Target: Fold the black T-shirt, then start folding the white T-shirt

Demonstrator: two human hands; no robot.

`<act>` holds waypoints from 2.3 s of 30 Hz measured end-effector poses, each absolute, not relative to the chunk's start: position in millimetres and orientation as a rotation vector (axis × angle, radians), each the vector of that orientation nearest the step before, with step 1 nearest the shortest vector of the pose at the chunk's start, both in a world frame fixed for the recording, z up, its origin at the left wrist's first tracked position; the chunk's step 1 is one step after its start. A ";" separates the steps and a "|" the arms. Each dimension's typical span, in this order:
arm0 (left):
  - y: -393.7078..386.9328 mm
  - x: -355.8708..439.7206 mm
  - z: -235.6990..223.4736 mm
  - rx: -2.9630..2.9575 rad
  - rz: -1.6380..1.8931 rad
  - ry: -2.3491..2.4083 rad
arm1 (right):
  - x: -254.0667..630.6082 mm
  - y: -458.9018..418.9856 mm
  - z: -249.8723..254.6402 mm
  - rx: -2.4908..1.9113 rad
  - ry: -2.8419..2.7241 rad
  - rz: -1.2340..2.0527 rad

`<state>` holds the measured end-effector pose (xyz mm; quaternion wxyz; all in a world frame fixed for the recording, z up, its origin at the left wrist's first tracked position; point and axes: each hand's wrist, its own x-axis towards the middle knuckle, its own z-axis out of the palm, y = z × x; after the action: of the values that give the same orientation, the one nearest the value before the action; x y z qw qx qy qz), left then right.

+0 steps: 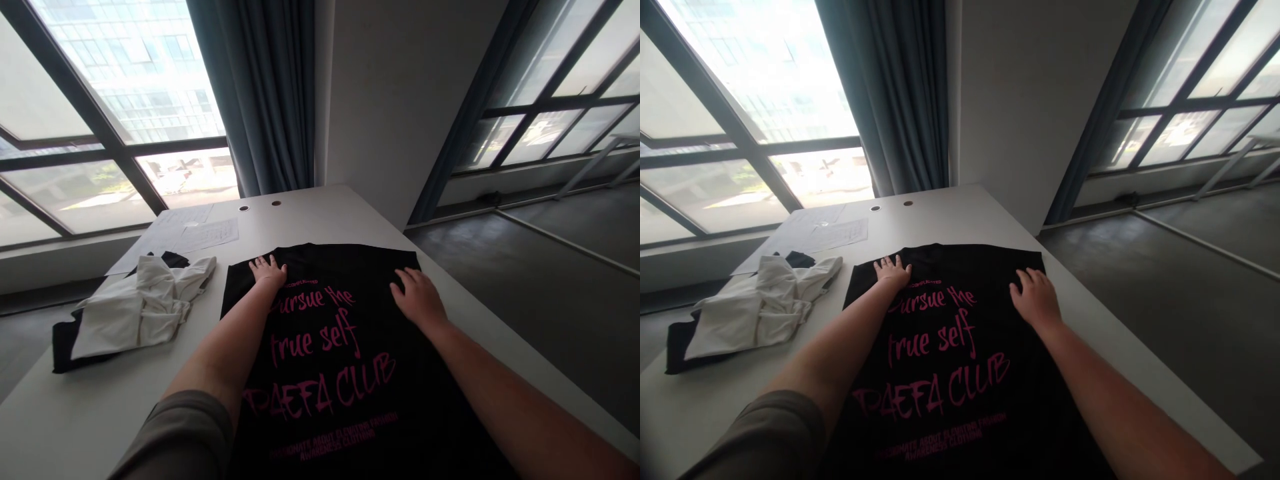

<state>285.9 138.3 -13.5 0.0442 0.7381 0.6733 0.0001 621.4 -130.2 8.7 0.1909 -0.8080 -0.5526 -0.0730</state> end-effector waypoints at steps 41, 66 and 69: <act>-20.0 269.7 17.1 2.899 0.420 1.412 | 529.2 -38.2 53.9 -2.214 -2.398 0.272; -103.4 117.0 0.3 2.594 0.355 1.818 | 568.7 -52.5 -35.8 -2.236 -2.115 0.023; -59.7 149.5 23.9 2.667 0.410 1.767 | 563.5 -68.6 -36.3 -2.194 -2.135 -0.024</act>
<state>149.5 -59.7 23.9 -0.0416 0.8261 0.5474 0.1271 563.5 -68.6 -36.3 0.0398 -0.7161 -0.6968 -0.0077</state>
